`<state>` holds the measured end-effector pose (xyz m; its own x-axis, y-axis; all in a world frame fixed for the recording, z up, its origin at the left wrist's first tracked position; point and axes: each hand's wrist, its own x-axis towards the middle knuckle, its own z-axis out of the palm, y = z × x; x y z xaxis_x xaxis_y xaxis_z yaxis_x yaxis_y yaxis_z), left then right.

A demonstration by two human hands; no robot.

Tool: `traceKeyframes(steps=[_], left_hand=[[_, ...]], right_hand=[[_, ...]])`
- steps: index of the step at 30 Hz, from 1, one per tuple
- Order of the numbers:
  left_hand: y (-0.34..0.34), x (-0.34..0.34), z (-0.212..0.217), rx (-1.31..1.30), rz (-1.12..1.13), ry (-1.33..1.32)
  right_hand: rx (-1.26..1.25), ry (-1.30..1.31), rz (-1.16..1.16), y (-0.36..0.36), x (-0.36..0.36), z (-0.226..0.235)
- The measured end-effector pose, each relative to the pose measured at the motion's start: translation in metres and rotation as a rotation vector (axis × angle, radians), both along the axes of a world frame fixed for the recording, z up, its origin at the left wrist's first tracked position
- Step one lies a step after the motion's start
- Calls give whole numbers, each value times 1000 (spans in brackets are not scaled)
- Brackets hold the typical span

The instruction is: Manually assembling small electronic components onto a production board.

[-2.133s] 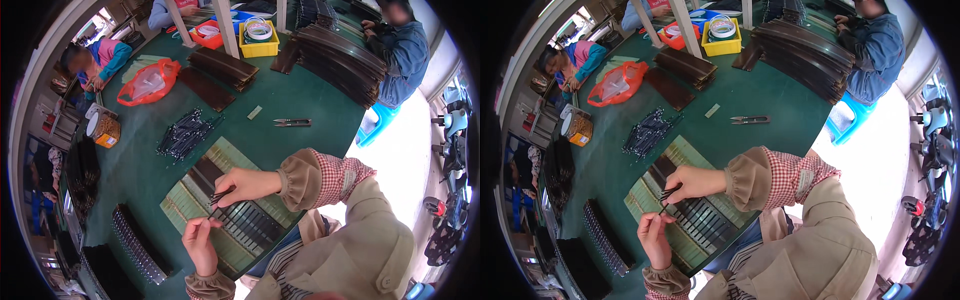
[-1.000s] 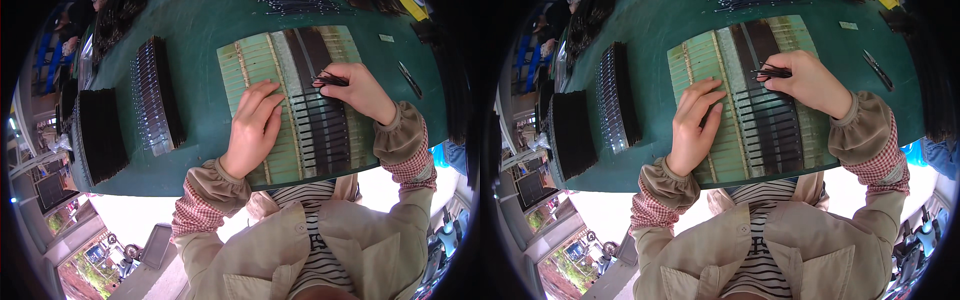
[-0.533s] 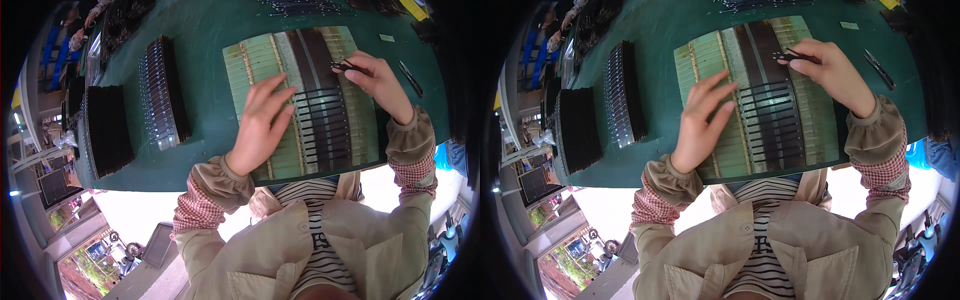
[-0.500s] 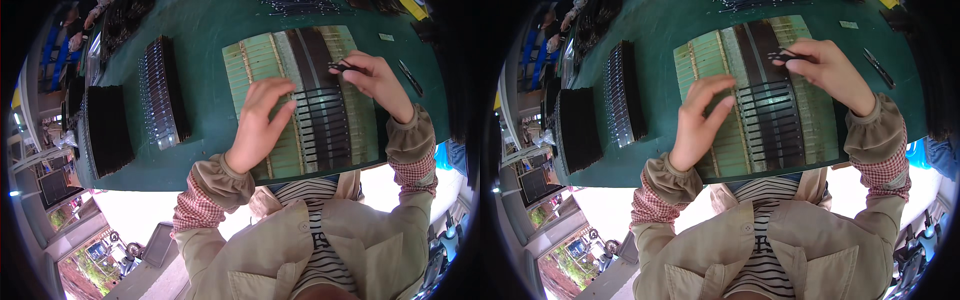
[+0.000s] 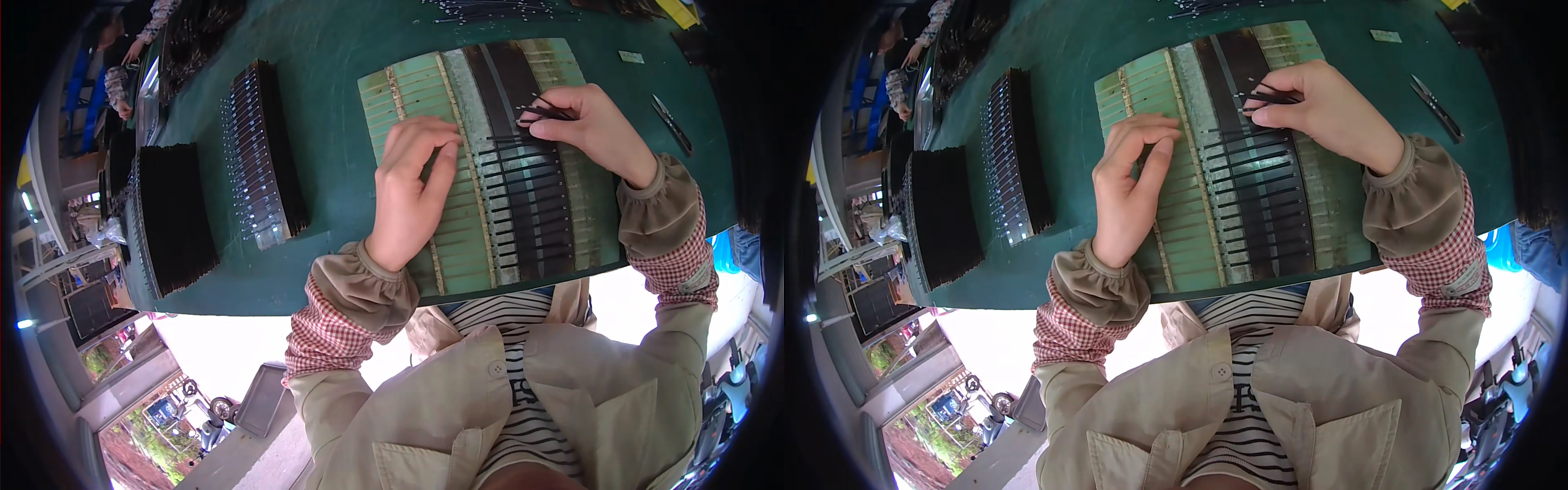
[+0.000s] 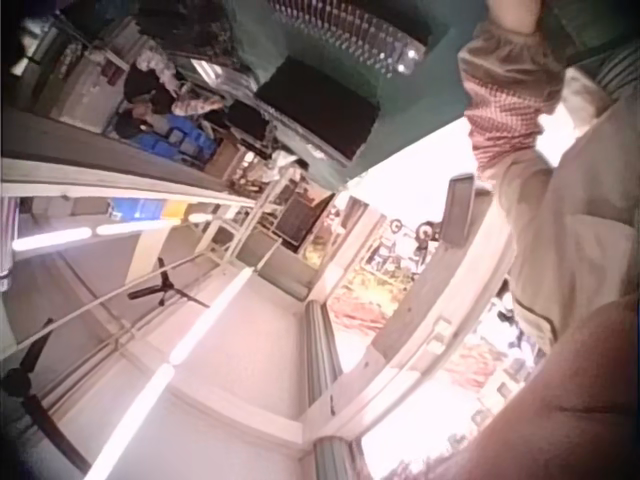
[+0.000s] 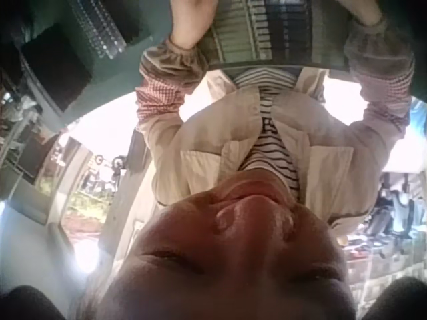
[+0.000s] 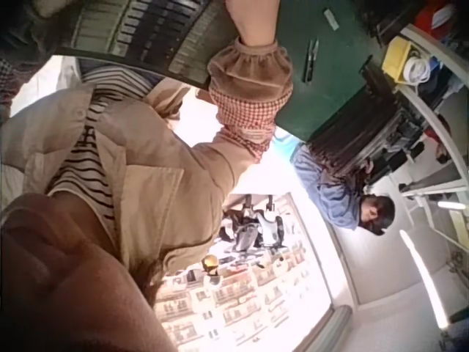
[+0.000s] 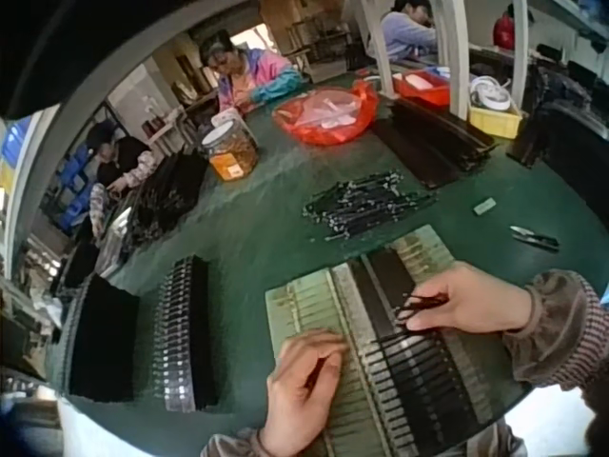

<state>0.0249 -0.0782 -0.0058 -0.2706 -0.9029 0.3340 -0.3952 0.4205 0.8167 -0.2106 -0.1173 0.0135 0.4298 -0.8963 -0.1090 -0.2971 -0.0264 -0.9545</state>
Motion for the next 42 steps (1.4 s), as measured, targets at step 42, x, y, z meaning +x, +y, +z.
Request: traceKeyframes(steps=[42], left_hand=[[6, 3, 5, -187, -68, -261]], right_hand=[[-346, 243, -67, -3, -3, -4]])
